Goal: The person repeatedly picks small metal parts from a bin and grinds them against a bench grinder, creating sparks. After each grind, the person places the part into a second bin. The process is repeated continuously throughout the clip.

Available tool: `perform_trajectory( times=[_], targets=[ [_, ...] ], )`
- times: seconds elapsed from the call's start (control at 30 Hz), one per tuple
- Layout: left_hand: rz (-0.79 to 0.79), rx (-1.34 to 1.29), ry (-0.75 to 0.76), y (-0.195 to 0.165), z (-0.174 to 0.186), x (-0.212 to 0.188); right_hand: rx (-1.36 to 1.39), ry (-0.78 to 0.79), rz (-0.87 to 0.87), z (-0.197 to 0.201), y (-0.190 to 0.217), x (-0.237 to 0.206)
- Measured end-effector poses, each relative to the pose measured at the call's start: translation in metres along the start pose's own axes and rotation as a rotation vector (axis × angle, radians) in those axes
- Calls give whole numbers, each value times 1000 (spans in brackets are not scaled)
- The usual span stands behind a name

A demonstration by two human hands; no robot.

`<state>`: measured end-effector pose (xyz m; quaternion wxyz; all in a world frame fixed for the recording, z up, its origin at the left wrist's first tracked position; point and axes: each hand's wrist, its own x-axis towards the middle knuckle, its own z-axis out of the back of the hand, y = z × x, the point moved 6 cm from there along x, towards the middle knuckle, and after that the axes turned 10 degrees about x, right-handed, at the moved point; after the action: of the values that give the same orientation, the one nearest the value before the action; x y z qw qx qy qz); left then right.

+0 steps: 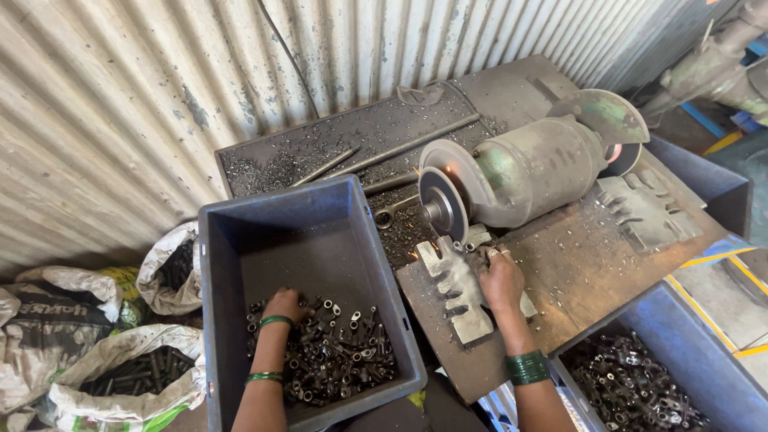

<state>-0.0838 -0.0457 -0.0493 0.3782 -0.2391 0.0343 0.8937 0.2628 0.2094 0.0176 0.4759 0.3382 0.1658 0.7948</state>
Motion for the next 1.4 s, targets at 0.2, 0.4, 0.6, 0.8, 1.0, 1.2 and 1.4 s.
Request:
perform_trajectory(
  times=[0.2, 0.4, 0.6, 0.8, 1.0, 1.2, 1.4],
  targets=[
    [113, -148, -294, 20, 28, -5, 199, 86, -272, -7, -20, 0],
    [219, -472, -567, 32, 44, -18, -31, -254, 370, 26, 11, -24],
    [161, -666, -570, 12, 34, -10, -81, -186, 614, 43, 19, -45],
    [-117, -1021, -486, -30, 11, -18, -28, -154, 546, 31, 21, -40],
    [-195, -1040, -274, -82, -31, -24, 48, 34, 86, 3, 2, 0],
    [-267, -902, -376, -84, -36, -33, 80, 35, -41, 5, -1, 9],
    [-252, -855, -389, -82, -35, -38, 373, 83, -220, 6, -4, 4]
  ],
)
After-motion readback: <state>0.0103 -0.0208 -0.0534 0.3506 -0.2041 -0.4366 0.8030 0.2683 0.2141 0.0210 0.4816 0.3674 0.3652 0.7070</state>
